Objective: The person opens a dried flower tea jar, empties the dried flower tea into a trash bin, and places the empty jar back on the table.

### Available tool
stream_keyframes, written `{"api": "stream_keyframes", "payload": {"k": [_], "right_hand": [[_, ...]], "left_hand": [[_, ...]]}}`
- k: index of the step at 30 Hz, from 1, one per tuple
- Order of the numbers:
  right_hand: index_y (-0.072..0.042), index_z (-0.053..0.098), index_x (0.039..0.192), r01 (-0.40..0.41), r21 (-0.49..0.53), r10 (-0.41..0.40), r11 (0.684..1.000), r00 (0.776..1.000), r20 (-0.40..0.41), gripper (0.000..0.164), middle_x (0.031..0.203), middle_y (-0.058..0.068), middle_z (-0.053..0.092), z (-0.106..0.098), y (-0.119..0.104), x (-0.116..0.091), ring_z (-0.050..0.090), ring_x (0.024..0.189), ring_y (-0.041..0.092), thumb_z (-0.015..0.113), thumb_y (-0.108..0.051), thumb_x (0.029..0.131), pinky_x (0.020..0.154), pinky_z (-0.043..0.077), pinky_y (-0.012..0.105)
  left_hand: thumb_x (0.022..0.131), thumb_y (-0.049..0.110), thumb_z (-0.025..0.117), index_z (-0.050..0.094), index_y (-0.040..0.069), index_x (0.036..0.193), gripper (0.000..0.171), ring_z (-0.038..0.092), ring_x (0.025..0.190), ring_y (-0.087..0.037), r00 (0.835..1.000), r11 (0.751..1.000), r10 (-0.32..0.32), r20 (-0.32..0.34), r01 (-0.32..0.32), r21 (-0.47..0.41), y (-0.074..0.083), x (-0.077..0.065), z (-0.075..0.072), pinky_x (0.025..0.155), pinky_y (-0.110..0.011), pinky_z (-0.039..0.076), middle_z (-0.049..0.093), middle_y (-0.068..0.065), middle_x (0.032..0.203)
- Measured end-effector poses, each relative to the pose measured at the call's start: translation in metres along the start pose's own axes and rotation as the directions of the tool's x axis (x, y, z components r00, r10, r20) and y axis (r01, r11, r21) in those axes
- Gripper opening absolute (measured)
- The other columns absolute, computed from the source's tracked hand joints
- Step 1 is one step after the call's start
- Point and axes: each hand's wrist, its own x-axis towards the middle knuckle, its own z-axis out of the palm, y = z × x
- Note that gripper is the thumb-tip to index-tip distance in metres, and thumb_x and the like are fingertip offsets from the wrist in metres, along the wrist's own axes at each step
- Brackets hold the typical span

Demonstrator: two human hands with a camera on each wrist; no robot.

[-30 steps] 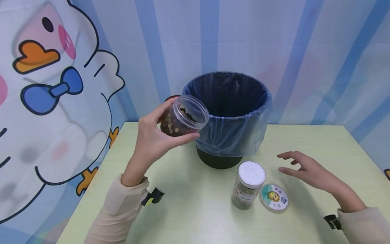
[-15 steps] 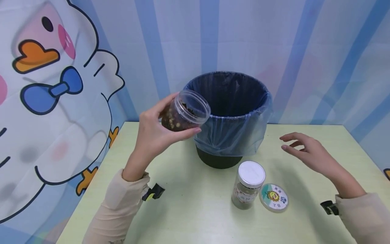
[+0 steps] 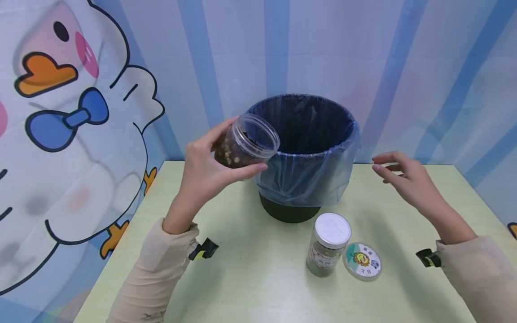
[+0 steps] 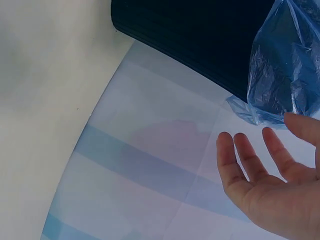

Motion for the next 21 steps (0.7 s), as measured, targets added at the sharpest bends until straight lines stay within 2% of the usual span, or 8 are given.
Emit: {"api": "stream_keyframes", "payload": {"k": [3,7,11,15,18,21], "right_hand": [[0.0,0.051,0.139,-0.003,0.039,0.004,0.999,1.0,-0.03,0.046,0.135,0.022,0.053,0.001,-0.006,0.006,0.054,0.093,-0.007,0.048,-0.033,0.106,0.075,0.046,0.012],[0.0,0.05,0.14,-0.002,0.099,0.009,0.995,0.997,-0.073,0.049,0.138,0.019,0.051,0.004,-0.016,0.015,0.054,0.096,-0.008,0.047,-0.036,0.106,0.078,0.046,0.009],[0.001,0.045,0.144,0.016,0.168,0.003,0.986,0.994,-0.11,0.052,0.143,0.021,0.048,0.008,-0.027,0.026,0.058,0.112,0.011,0.043,-0.036,0.107,0.081,0.047,0.01],[-0.001,0.039,0.15,0.015,0.263,0.017,0.965,0.993,-0.12,0.058,0.149,0.023,0.043,0.011,-0.039,0.039,0.051,0.128,0.034,0.041,-0.039,0.107,0.087,0.049,0.014],[0.0,0.036,0.152,0.02,0.32,0.018,0.947,0.993,-0.117,0.059,0.152,0.023,0.04,0.014,-0.046,0.049,0.046,0.133,0.035,0.04,-0.039,0.107,0.093,0.049,0.021],[0.0,0.034,0.153,0.02,0.333,0.019,0.943,0.993,-0.113,0.06,0.153,0.023,0.037,0.017,-0.051,0.056,0.043,0.136,0.033,0.041,-0.038,0.107,0.099,0.048,0.031]], "left_hand": [[0.061,0.037,0.096,0.06,0.015,0.138,0.089,0.065,0.102,-0.011,1.0,1.0,0.001,-0.001,-0.001,0.005,0.0,0.002,-0.001,0.084,-0.035,0.055,0.068,0.001,0.121],[0.06,0.038,0.096,0.06,0.016,0.138,0.089,0.065,0.104,-0.01,1.0,1.0,0.004,-0.006,-0.004,0.002,0.002,0.003,-0.002,0.085,-0.034,0.055,0.068,0.001,0.122],[0.06,0.038,0.096,0.06,0.016,0.138,0.089,0.066,0.105,-0.01,1.0,1.0,0.011,-0.012,-0.011,0.006,0.004,0.005,-0.002,0.086,-0.034,0.055,0.068,0.002,0.123],[0.06,0.039,0.096,0.06,0.016,0.138,0.089,0.066,0.103,-0.01,1.0,1.0,0.021,-0.02,-0.02,0.019,0.006,0.009,-0.002,0.085,-0.035,0.055,0.068,0.001,0.123],[0.06,0.04,0.096,0.06,0.016,0.138,0.089,0.065,0.103,-0.009,0.999,0.999,0.025,-0.032,-0.024,0.029,0.008,0.012,-0.002,0.085,-0.034,0.054,0.068,0.001,0.123],[0.06,0.04,0.096,0.06,0.016,0.138,0.089,0.065,0.104,-0.008,0.998,0.999,0.03,-0.047,-0.028,0.024,0.01,0.015,-0.002,0.086,-0.032,0.054,0.068,0.002,0.123]]}}
